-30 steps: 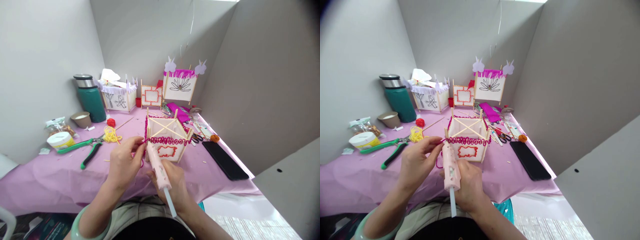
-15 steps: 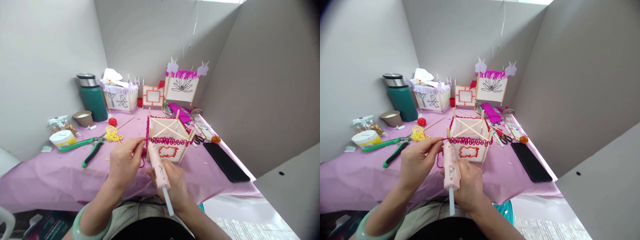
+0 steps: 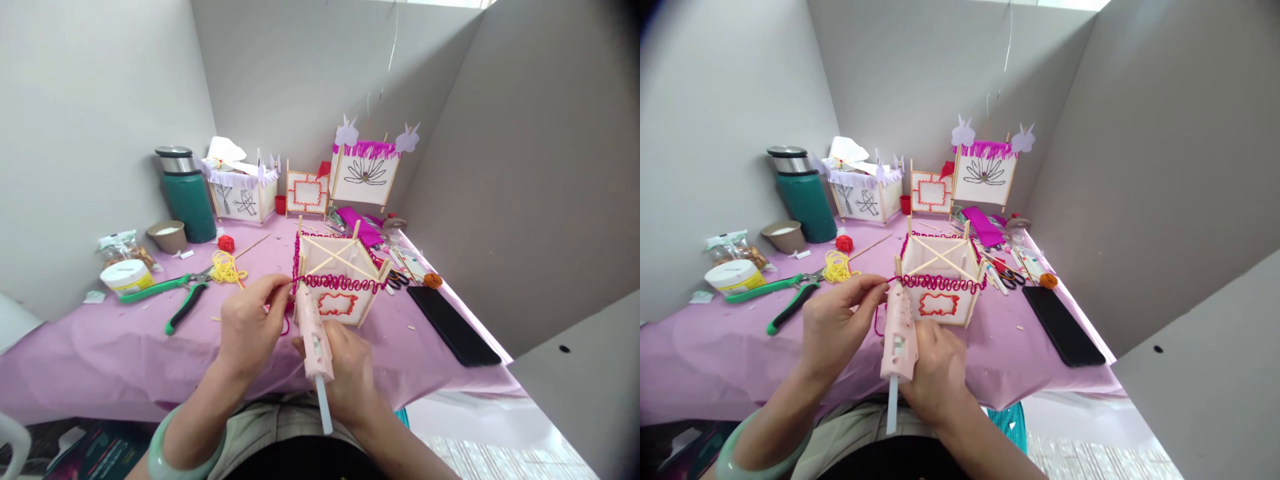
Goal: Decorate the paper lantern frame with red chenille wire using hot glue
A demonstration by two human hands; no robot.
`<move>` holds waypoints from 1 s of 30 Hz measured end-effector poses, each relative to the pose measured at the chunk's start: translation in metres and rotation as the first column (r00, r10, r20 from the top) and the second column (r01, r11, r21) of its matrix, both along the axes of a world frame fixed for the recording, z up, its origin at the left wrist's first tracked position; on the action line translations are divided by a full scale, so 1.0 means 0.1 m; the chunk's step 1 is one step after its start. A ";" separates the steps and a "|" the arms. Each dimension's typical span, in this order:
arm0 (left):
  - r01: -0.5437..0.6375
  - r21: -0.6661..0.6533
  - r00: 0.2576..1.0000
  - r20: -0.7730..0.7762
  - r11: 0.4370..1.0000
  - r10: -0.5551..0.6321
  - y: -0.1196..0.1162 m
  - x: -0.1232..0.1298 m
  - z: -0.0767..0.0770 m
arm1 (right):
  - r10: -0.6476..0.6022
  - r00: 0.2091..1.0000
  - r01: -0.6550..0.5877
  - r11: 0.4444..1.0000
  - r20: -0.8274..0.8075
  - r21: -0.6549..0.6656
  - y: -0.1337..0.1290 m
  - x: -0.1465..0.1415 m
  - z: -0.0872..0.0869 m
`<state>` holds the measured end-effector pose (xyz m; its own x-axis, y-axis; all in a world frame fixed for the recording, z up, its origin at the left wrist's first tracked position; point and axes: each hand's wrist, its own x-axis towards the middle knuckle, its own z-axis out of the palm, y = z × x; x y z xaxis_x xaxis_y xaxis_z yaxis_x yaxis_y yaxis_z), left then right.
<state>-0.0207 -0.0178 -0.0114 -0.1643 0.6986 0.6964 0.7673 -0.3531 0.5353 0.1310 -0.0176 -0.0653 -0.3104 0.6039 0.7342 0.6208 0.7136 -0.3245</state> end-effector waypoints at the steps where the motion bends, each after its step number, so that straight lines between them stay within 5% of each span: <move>1: -0.003 0.003 1.000 -0.002 1.000 0.003 0.00 0.00 0.00 | -0.005 1.000 0.005 1.000 -0.002 -0.005 0.00 0.00 -0.01; 30: -0.025 0.010 0.999 -0.020 1.000 0.025 0.01 0.02 -0.02 | -0.051 0.998 0.051 0.998 0.021 0.022 -0.01 0.00 -0.04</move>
<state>-0.0190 -0.0167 -0.0136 -0.1677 0.6879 0.7061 0.7863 -0.3387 0.5167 0.1308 -0.0182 -0.0696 -0.2952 0.6038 0.7405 0.6631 0.6874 -0.2961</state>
